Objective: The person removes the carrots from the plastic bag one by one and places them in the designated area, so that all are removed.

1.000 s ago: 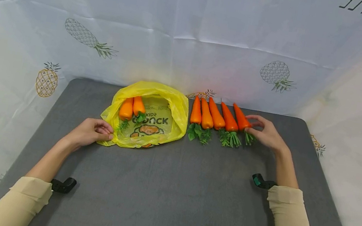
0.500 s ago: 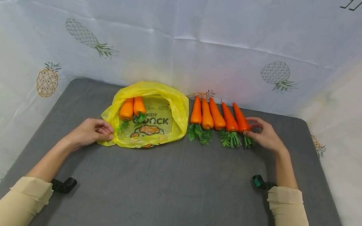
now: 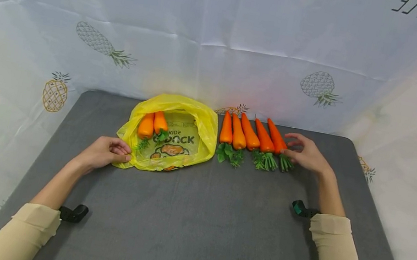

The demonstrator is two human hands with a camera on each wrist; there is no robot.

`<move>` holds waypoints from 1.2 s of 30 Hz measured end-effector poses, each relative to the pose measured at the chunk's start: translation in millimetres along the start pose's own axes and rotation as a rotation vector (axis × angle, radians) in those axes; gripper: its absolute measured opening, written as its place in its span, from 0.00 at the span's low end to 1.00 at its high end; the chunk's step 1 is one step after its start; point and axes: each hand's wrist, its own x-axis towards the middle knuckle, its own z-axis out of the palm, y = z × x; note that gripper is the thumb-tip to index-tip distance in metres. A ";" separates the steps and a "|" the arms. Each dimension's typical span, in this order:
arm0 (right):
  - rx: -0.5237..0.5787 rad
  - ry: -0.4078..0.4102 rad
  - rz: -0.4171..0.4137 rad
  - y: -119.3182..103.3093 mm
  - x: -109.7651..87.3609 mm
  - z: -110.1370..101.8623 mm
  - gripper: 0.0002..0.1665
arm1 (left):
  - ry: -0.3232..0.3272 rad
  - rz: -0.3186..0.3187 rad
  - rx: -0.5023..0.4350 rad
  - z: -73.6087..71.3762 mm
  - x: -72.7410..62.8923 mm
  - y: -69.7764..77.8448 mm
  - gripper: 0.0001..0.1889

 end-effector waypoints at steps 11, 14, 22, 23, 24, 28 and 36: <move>-0.029 0.099 -0.029 -26.0 4.6 -7.7 0.36 | -0.005 0.001 -0.008 -0.3 -0.4 0.1 0.17; -0.006 0.123 -0.050 -38.2 5.9 -5.3 0.35 | -0.004 -0.002 -0.007 0.1 -0.1 0.2 0.17; 0.048 0.151 -0.204 -71.2 13.6 8.5 0.31 | -0.004 -0.010 -0.004 0.4 -1.0 1.4 0.17; 0.053 0.150 -0.223 -74.0 15.5 11.2 0.31 | -0.004 -0.011 -0.005 0.4 -1.2 1.5 0.17; 0.060 0.150 -0.239 -76.6 17.6 14.1 0.30 | -0.004 -0.012 -0.004 0.5 -1.4 1.6 0.17; 0.082 0.148 -0.263 -86.4 26.2 27.0 0.28 | -0.002 -0.011 -0.004 0.7 -1.5 1.5 0.17; 0.117 0.138 -0.308 -106.2 40.5 49.7 0.27 | -0.001 -0.001 0.006 0.2 -0.5 0.3 0.17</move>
